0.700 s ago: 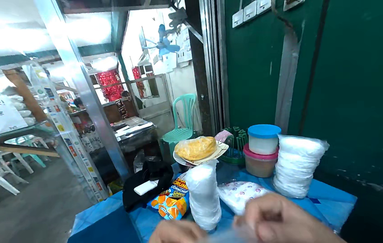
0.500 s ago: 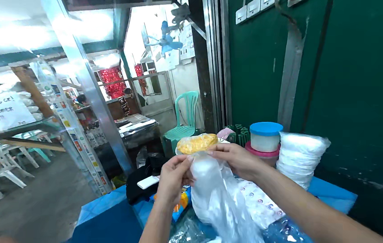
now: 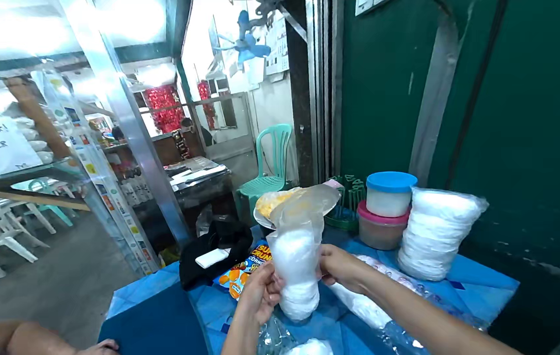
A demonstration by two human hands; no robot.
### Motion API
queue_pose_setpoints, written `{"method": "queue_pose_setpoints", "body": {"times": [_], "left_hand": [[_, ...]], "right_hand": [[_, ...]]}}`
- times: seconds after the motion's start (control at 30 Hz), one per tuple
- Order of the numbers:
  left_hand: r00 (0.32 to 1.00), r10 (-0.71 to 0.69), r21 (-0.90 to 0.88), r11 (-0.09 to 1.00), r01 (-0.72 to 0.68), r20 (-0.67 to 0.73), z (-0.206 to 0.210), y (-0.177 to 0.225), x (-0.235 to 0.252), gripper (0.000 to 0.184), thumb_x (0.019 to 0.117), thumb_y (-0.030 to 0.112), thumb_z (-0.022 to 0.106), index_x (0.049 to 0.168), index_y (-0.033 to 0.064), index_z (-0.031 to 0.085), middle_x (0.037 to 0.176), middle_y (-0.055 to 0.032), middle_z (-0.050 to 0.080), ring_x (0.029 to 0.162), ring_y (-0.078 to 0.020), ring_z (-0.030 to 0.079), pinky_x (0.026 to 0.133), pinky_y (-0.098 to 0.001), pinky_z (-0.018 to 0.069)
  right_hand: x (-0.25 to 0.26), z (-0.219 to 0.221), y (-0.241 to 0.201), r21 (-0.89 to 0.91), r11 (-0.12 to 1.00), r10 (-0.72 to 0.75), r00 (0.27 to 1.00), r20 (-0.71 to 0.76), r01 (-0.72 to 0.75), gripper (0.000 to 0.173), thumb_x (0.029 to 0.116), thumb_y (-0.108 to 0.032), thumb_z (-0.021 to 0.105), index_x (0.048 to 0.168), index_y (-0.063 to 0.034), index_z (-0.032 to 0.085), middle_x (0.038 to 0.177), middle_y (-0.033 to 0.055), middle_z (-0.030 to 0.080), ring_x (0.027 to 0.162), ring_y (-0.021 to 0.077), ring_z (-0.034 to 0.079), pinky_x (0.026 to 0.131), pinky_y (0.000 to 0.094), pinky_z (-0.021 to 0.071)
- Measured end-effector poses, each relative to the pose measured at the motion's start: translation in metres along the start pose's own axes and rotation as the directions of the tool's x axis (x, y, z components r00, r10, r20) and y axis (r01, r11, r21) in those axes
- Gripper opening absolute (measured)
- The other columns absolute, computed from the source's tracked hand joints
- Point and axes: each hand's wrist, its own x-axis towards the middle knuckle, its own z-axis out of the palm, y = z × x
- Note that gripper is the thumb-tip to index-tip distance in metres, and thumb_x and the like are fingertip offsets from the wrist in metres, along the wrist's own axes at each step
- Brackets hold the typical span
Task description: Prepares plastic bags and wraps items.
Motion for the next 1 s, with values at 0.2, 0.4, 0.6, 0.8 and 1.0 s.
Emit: {"method": "queue_pose_setpoints", "body": {"times": [0.2, 0.4, 0.6, 0.8, 1.0], "left_hand": [[0.976, 0.206, 0.020, 0.979, -0.205, -0.078, 0.012, -0.005, -0.037, 0.036, 0.1036, 0.005, 0.053, 0.139, 0.0004, 0.053, 0.107, -0.0181, 0.069, 0.086, -0.0248, 0.071, 0.079, -0.0391, 0.0613], [0.956, 0.294, 0.138, 0.948, -0.288, -0.022, 0.025, -0.016, -0.059, 0.066, 0.0856, -0.012, 0.070, 0.146, 0.0027, 0.046, 0.132, -0.0220, 0.056, 0.096, -0.0318, 0.070, 0.082, -0.0446, 0.0634], [0.957, 0.289, 0.244, 0.930, -0.274, -0.030, 0.022, -0.010, -0.050, 0.060, 0.0875, -0.011, 0.066, 0.144, 0.0047, 0.052, 0.133, -0.0214, 0.059, 0.090, -0.0298, 0.072, 0.078, -0.0423, 0.0639], [0.949, 0.316, 0.543, 0.799, -0.259, -0.012, 0.018, 0.003, -0.036, 0.059, 0.0838, -0.004, 0.070, 0.140, 0.0047, 0.054, 0.127, -0.0195, 0.061, 0.080, -0.0259, 0.073, 0.070, -0.0390, 0.0649], [0.877, 0.450, 0.785, 0.477, -0.395, 0.168, -0.005, 0.010, -0.014, 0.039, 0.0903, 0.021, 0.059, 0.126, 0.0107, 0.068, 0.118, -0.0057, 0.068, 0.095, -0.0166, 0.068, 0.083, -0.0378, 0.0576]], "right_hand": [[-0.018, 0.026, 0.037, 0.590, 0.762, -0.063, 0.937, -0.343, 0.267, 0.021, 0.1022, -0.007, 0.058, 0.122, 0.0003, 0.058, 0.090, 0.0119, 0.066, 0.066, 0.0140, 0.064, 0.058, 0.0258, 0.0546], [-0.053, 0.088, 0.043, 0.775, 0.386, 0.087, 0.817, -0.570, 0.500, 0.029, 0.1021, -0.001, 0.049, 0.131, -0.0038, 0.043, 0.091, 0.0093, 0.062, 0.071, 0.0149, 0.065, 0.062, 0.0284, 0.0577], [-0.039, 0.082, 0.064, 0.450, 0.729, -0.167, 0.771, -0.614, 0.516, 0.025, 0.0921, -0.003, 0.056, 0.117, -0.0003, 0.058, 0.100, 0.0133, 0.064, 0.067, 0.0172, 0.062, 0.052, 0.0273, 0.0503], [-0.029, 0.053, 0.062, -0.109, 0.858, -0.492, 0.743, -0.454, 0.502, 0.063, 0.0817, -0.012, 0.066, 0.143, -0.0166, 0.054, 0.148, 0.0101, 0.046, 0.127, 0.0244, 0.053, 0.093, 0.0459, 0.0515], [-0.007, 0.047, 0.074, 0.008, 0.800, -0.577, 0.774, -0.260, 0.600, 0.065, 0.0867, -0.019, 0.051, 0.152, -0.0183, 0.048, 0.160, 0.0040, 0.039, 0.144, 0.0181, 0.041, 0.114, 0.0436, 0.0419]]}}
